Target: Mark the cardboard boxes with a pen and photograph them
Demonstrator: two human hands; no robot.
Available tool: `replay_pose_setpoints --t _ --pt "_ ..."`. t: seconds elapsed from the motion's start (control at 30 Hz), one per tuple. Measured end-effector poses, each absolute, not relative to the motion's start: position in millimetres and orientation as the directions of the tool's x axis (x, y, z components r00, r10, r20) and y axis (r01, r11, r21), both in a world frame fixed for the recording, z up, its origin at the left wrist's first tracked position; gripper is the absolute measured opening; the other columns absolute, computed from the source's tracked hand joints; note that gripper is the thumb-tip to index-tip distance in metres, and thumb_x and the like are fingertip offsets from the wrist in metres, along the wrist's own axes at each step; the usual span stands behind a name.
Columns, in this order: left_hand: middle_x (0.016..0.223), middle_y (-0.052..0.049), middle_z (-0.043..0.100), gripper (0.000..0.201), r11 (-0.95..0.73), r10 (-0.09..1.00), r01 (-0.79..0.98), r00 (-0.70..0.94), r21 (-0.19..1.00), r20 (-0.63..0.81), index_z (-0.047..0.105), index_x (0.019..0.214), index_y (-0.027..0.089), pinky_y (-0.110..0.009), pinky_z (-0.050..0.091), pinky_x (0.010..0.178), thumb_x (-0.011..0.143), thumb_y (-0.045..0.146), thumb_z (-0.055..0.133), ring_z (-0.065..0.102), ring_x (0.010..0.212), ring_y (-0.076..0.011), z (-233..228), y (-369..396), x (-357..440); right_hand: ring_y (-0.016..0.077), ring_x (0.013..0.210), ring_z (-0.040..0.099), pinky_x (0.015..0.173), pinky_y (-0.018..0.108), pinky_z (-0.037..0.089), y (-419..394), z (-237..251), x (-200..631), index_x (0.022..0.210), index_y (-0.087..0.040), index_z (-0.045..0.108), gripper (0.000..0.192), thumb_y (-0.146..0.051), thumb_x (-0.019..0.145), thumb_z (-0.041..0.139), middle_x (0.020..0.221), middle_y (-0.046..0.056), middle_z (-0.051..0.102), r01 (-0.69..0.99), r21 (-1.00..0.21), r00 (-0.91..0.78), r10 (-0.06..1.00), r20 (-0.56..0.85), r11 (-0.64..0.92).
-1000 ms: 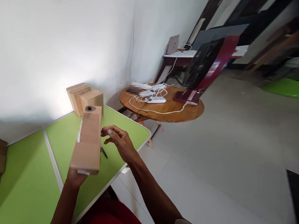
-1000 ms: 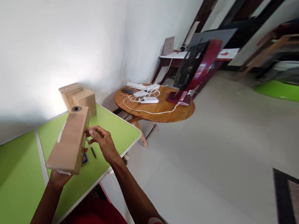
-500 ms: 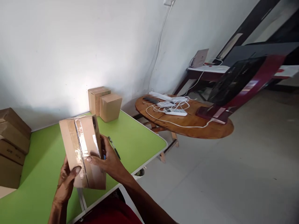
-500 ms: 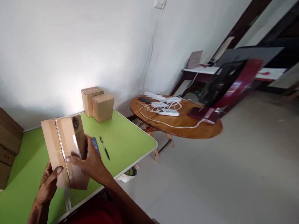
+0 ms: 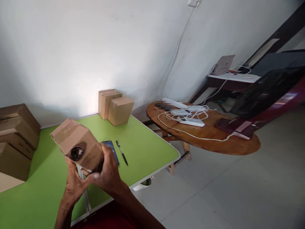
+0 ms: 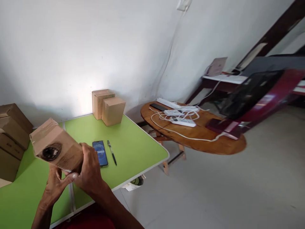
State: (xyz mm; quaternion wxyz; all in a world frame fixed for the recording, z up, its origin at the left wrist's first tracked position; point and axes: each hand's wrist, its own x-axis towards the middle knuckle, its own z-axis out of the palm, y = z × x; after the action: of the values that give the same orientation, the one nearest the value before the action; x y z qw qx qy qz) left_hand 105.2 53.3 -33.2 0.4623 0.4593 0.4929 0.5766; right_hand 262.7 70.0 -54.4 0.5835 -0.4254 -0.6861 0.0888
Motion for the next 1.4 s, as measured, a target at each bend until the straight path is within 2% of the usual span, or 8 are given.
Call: replay_pose_setpoints --t 0.1,0.17,0.33,0.57,0.77,1.07,1.23,1.4 --pt "0.142 -0.017 0.077 0.089 0.042 0.968 -0.036 -0.246 0.998 -0.05 0.069 0.147 0.024 -0.067 0.05 0.128 0.07 0.054 0.103 0.06 0.154 -0.05 -34.7 44.3 93.3 0.0466 0.145 0.065 0.12 0.067 0.057 57.0 -43.2 266.7 0.171 -0.022 0.036 0.102 -0.041 0.085 0.088 0.155 0.025 0.065 0.381 -0.592 -0.168 0.683 0.711 0.71" --pt "0.147 -0.017 0.076 0.079 0.067 0.965 -0.025 -0.251 0.997 -0.071 0.071 0.147 0.026 -0.07 0.046 0.131 0.08 0.06 0.096 0.06 0.154 -0.0493 -30.5 37.7 85.3 0.0428 0.146 0.065 0.119 0.062 0.06 52.5 -31.7 272.3 0.169 -0.023 0.041 0.094 -0.047 0.09 0.086 0.16 0.023 0.063 0.248 -0.689 -0.218 0.732 0.645 0.681" --pt "0.178 -0.017 0.054 0.103 0.044 0.99 0.021 -0.131 0.999 -0.041 0.058 0.168 0.033 -0.073 0.028 0.14 0.078 0.058 0.099 0.035 0.173 -0.0503 -26.1 30.1 79.2 0.0355 0.148 0.065 0.116 0.054 0.061 66.4 -5.3 269.7 0.166 -0.027 0.047 0.077 -0.05 0.101 0.08 0.162 0.02 0.062 0.09 -0.891 -0.074 0.895 0.439 0.445" --pt "0.188 -0.019 0.038 0.123 0.08 0.996 0.119 -0.06 0.99 -0.073 0.04 0.18 0.033 -0.076 0.033 0.136 0.075 0.058 0.101 0.034 0.172 -0.0564 -48.4 31.4 66.3 0.0307 0.142 0.069 0.12 0.047 0.059 89.1 9.9 252.3 0.153 -0.028 0.06 0.064 -0.05 0.098 0.085 0.152 0.014 0.071 0.043 -0.933 -0.1 0.931 0.351 0.356" --pt "0.183 -0.013 0.048 0.091 -0.111 0.972 0.0 -0.21 0.994 0.108 0.054 0.172 0.031 -0.06 0.032 0.141 0.093 0.069 0.081 0.023 0.179 -0.0463 -28.0 46.3 74.0 0.0316 0.139 0.072 0.116 0.047 0.061 84.2 16.2 247.3 0.148 -0.026 0.062 0.062 -0.04 0.093 0.087 0.15 0.013 0.074 0.082 -0.914 -0.127 0.913 0.387 0.398" --pt "0.185 -0.011 0.043 0.105 -0.153 0.932 0.335 -0.263 0.93 0.248 0.041 0.182 0.033 -0.067 0.015 0.144 0.093 0.08 0.072 0.025 0.177 -0.0444 6.2 53.1 81.5 0.0319 0.131 0.076 0.108 0.045 0.065 74.3 24.8 253.4 0.145 -0.026 0.065 0.061 -0.053 0.095 0.086 0.145 0.013 0.078 0.085 -0.914 -0.067 0.918 0.392 0.396" --pt "0.167 -0.018 0.054 0.11 -0.17 0.911 0.483 -0.254 0.859 0.324 0.033 0.185 0.028 -0.071 0.028 0.139 0.095 0.079 0.069 0.038 0.167 -0.0461 10.9 47.0 81.0 0.0315 0.123 0.08 0.106 0.046 0.067 73.3 25.9 256.6 0.141 -0.026 0.07 0.05 -0.05 0.098 0.08 0.138 0.012 0.082 0.144 -0.865 -0.084 0.876 0.474 0.481" --pt "0.157 -0.018 0.059 0.105 -0.16 0.903 0.475 -0.283 0.865 0.323 0.043 0.181 0.03 -0.07 0.038 0.134 0.093 0.08 0.07 0.052 0.156 -0.0455 10.7 47.9 88.1 0.0347 0.128 0.08 0.114 0.051 0.065 74.7 16.6 255.1 0.143 -0.022 0.07 0.048 -0.046 0.102 0.074 0.138 0.018 0.082 0.27 -0.782 -0.058 0.82 0.569 0.561"
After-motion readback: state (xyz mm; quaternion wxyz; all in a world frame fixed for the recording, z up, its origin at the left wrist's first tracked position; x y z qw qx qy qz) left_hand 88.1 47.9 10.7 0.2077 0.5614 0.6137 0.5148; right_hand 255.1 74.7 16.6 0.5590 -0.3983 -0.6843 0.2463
